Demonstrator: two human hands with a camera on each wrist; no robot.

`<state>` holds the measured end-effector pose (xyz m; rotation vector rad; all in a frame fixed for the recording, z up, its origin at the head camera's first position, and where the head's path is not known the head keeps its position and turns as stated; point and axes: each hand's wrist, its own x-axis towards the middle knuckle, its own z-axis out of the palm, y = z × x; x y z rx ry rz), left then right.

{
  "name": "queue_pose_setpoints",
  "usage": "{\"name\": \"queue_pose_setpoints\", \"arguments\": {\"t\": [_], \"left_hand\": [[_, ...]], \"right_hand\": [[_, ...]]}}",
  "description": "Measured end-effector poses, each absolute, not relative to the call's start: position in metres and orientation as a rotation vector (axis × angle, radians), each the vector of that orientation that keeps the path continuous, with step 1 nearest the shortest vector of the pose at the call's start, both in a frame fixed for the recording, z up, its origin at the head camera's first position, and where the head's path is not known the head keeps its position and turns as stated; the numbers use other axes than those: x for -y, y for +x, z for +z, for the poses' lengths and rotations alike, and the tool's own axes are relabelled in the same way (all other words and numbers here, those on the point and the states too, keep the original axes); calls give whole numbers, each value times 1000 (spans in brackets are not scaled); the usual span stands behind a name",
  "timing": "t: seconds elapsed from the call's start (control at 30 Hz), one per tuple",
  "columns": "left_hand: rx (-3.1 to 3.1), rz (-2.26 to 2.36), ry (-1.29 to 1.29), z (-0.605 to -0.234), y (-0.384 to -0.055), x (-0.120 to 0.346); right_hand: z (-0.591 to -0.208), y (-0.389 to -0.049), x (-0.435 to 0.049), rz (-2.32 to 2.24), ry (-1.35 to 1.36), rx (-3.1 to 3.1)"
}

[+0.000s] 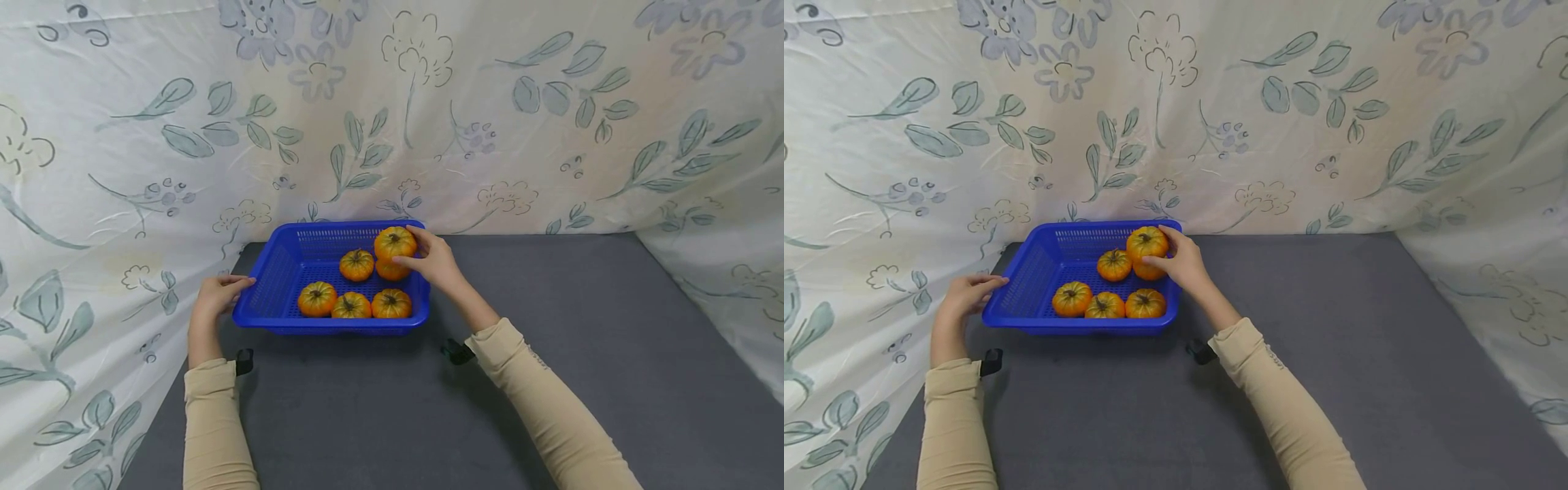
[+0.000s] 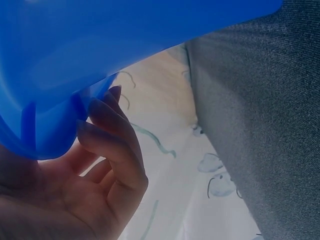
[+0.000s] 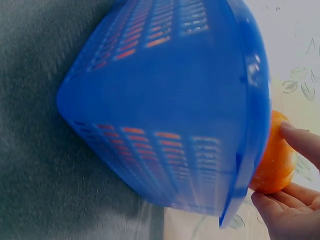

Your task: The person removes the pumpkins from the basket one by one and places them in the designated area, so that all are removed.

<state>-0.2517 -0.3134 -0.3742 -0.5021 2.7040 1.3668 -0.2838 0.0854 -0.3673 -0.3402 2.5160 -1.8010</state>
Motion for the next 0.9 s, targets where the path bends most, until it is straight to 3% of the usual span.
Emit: {"name": "queue_pose_setpoints", "arguments": {"t": [0.47,0.73,0.9], "left_hand": [[-2705,1373,-474,-375,-251,314],[-2709,1349,-477,-375,-251,315],[-2704,1358,-479,-375,-251,315]], "right_hand": [[-369,-292,-116,-1895,-289,-2515],[-347,-276,-129,-1902,-206,-2509],[-362,-287,-142,-1937,-175,-2514]]}}
